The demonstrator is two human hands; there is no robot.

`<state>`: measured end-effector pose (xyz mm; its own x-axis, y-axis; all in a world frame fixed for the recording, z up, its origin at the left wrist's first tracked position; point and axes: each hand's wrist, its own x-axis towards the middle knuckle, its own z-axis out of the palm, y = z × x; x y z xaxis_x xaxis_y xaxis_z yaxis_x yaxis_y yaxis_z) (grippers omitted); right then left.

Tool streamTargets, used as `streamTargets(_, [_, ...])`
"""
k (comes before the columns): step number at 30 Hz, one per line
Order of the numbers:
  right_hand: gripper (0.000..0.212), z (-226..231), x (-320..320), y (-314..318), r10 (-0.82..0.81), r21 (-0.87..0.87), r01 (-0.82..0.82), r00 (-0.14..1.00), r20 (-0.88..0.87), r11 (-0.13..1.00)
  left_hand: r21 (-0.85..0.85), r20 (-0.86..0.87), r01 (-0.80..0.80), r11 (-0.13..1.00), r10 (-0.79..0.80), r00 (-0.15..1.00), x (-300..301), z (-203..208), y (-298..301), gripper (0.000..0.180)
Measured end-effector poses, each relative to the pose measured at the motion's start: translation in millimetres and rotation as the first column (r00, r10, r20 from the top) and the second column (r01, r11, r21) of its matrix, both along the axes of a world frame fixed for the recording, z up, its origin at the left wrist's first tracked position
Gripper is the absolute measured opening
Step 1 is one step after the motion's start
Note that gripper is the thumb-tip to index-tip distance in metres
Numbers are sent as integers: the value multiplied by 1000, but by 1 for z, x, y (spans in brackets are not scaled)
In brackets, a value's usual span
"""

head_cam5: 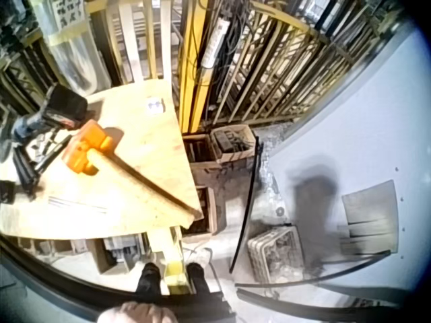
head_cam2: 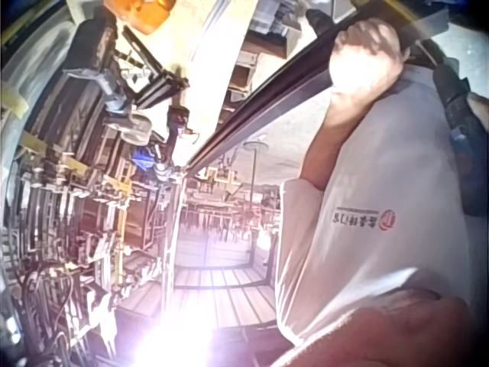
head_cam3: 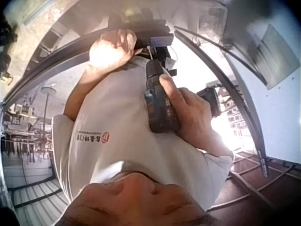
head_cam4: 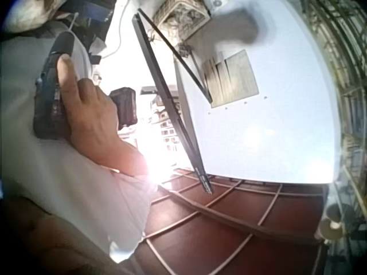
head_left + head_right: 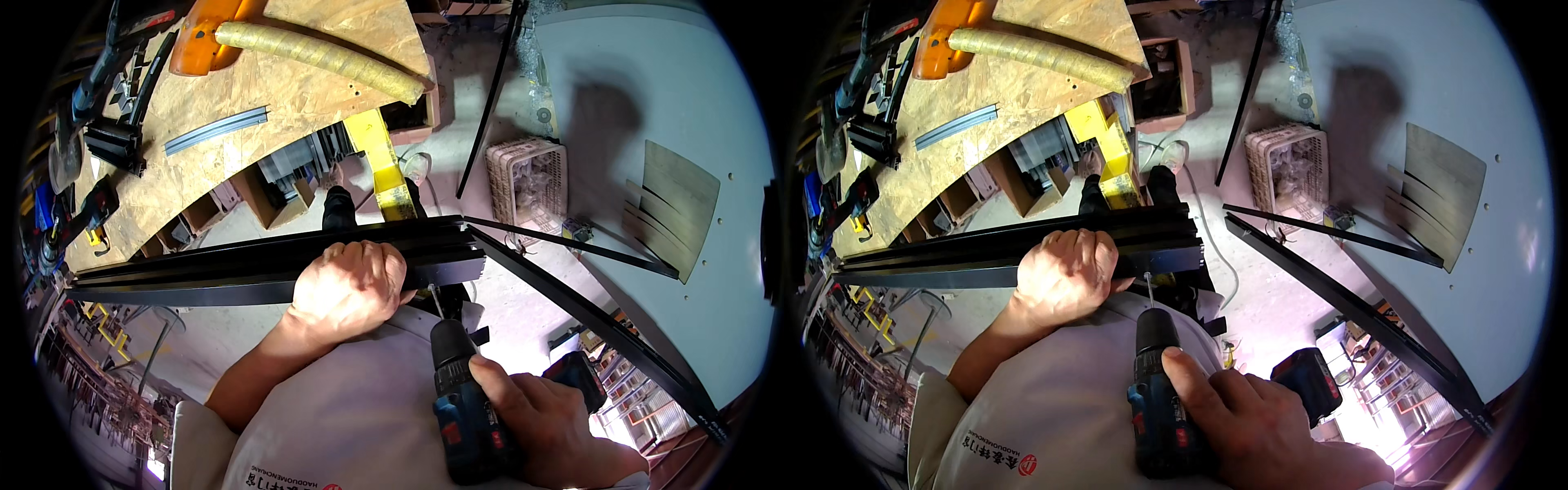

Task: The person drills holes into a metal profile, inserts components, and hammers them into place using a mallet before inserting the profile into an industrial machine and then drilling into a corner joint.

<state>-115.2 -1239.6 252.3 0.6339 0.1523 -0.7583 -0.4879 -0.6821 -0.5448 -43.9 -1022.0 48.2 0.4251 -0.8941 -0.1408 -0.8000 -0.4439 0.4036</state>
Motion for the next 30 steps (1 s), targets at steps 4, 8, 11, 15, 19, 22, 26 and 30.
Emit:
streamTargets(4, [80,0,3,0,10,0,-10,1000,-11,1000,-3,-1,-11,1000,11,1000,0,-1,0,60])
streamTargets(8, [80,1,6,-1,29,-1,-29,999,-32,1000,3,6,-8,1000,8,1000,-1,-2,1,60])
streamTargets(11, [82,0,7,-1,14,-2,-14,1000,-19,1000,5,-5,-27,1000,27,1000,1,0,0,59])
streamTargets(15, [79,-6,2,-9,11,73,-12,1000,9,997,1,5,-27,1000,27,1000,3,2,-3,57])
streamTargets(19, [78,-2,-1,-12,7,74,-7,1000,2,997,2,20,-32,1000,31,999,0,3,-3,56])
streamTargets(22, [72,15,11,-17,-162,135,169,985,-63,976,-42,7,5,999,-4,1000,8,-1,-4,51])
streamTargets(26, [62,-17,-51,-23,-544,85,540,807,230,837,-24,32,-31,999,32,999,1,7,-6,50])
streamTargets(30, [84,-118,-71,-35,-617,123,617,708,344,777,-2,13,-34,999,34,999,-4,7,-4,49])
